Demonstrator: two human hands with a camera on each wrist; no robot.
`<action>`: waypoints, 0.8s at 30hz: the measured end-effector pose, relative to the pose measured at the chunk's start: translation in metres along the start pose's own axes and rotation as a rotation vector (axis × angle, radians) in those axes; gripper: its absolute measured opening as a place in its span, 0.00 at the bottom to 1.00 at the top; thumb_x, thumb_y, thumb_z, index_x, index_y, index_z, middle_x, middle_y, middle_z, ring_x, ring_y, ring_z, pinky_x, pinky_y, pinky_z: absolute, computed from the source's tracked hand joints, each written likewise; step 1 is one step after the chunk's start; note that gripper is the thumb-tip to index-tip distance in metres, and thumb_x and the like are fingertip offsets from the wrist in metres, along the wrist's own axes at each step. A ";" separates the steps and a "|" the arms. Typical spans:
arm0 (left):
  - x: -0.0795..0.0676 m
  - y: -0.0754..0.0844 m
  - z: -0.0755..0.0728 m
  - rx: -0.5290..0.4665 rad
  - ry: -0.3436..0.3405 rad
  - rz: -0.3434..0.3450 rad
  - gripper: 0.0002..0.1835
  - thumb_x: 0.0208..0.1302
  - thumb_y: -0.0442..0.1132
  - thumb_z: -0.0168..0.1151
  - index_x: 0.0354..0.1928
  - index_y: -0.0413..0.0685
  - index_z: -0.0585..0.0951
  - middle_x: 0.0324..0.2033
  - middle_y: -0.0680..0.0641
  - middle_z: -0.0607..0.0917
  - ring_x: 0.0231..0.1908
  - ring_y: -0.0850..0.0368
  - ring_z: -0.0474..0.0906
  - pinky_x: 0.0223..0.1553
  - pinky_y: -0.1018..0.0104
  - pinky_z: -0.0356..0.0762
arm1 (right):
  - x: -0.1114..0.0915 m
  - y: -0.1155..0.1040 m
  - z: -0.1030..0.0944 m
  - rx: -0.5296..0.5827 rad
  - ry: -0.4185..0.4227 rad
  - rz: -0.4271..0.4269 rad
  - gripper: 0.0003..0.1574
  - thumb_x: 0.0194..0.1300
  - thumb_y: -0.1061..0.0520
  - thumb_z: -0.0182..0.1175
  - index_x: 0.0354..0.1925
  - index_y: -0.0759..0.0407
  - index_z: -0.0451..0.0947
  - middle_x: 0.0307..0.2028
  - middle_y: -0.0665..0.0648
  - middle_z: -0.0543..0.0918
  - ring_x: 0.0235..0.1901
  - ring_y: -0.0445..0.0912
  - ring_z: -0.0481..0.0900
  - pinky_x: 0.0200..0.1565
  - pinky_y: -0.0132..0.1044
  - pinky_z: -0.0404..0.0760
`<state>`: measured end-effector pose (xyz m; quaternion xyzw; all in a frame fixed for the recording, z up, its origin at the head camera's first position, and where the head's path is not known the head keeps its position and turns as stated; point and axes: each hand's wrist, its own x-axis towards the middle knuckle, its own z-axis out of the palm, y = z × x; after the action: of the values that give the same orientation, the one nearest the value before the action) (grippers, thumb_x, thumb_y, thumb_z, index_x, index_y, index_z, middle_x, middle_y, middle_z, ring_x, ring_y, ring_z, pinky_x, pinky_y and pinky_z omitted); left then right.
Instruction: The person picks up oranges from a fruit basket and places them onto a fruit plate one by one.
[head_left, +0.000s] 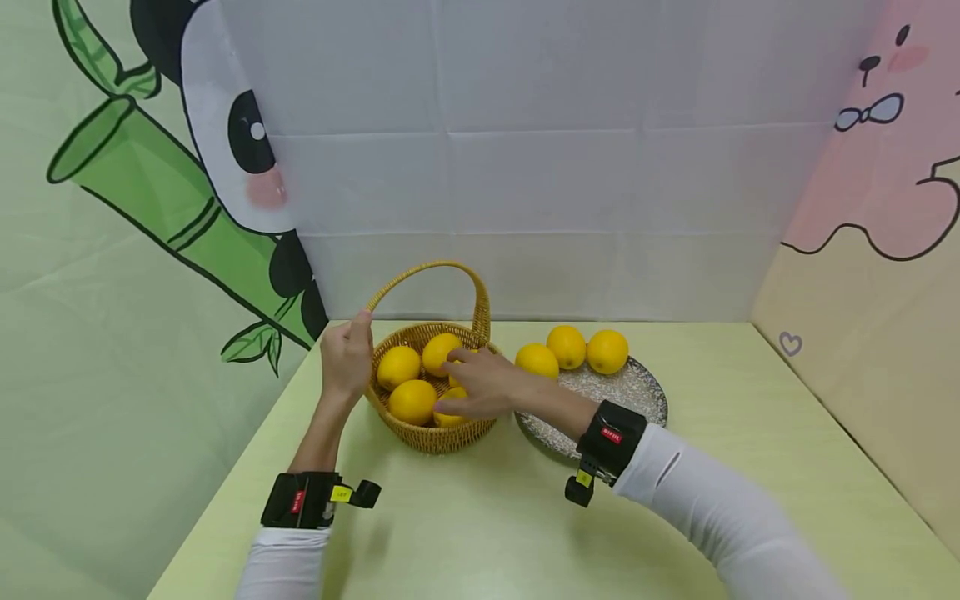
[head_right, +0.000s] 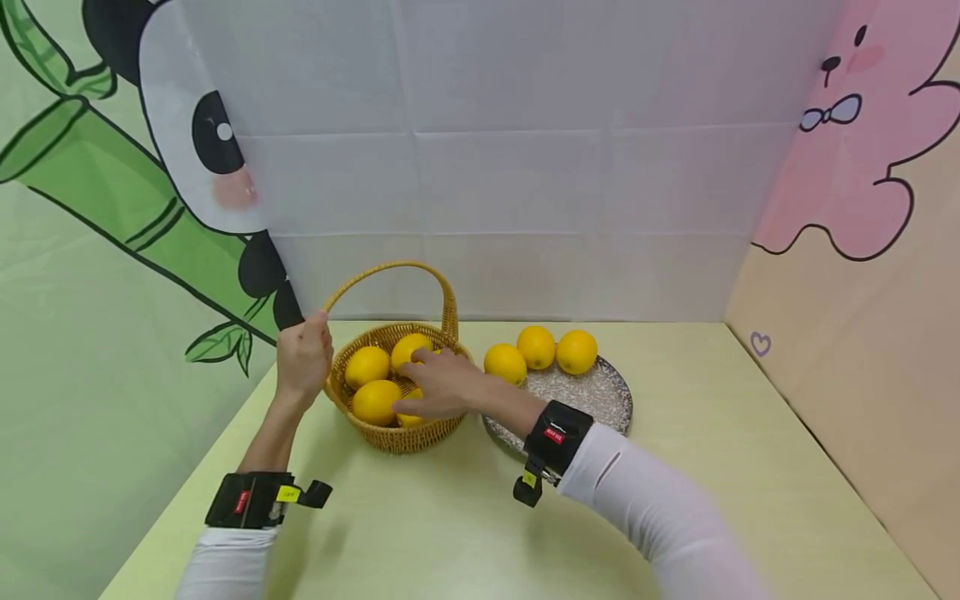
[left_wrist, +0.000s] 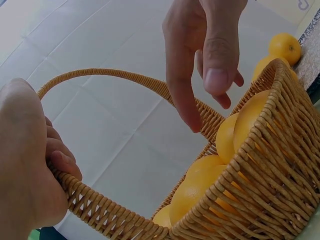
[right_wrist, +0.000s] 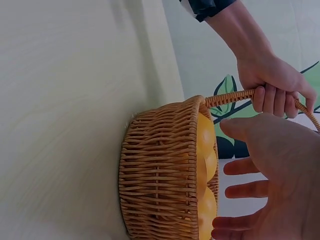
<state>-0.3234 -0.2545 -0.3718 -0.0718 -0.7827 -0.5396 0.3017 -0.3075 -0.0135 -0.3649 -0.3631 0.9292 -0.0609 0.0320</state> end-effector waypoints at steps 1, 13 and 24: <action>0.000 0.000 0.000 0.001 -0.004 -0.002 0.35 0.78 0.56 0.47 0.09 0.51 0.63 0.06 0.59 0.59 0.08 0.61 0.52 0.10 0.68 0.47 | 0.002 -0.001 0.001 0.003 -0.010 0.007 0.43 0.73 0.28 0.52 0.75 0.49 0.69 0.74 0.58 0.65 0.66 0.56 0.68 0.66 0.54 0.68; 0.001 -0.001 0.001 0.005 0.001 -0.003 0.36 0.78 0.57 0.47 0.09 0.51 0.63 0.06 0.59 0.59 0.08 0.61 0.51 0.11 0.69 0.46 | 0.020 -0.015 0.010 0.040 -0.106 0.085 0.34 0.73 0.33 0.55 0.63 0.53 0.79 0.58 0.53 0.81 0.53 0.46 0.77 0.51 0.43 0.79; 0.001 -0.001 0.002 0.031 0.001 0.003 0.36 0.78 0.58 0.45 0.09 0.48 0.63 0.06 0.58 0.59 0.08 0.58 0.53 0.11 0.68 0.47 | 0.031 -0.021 0.015 -0.019 -0.130 0.102 0.17 0.67 0.39 0.63 0.37 0.51 0.78 0.29 0.48 0.78 0.29 0.42 0.73 0.30 0.34 0.70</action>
<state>-0.3260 -0.2534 -0.3727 -0.0681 -0.7907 -0.5268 0.3043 -0.3144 -0.0514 -0.3775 -0.3188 0.9430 -0.0266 0.0921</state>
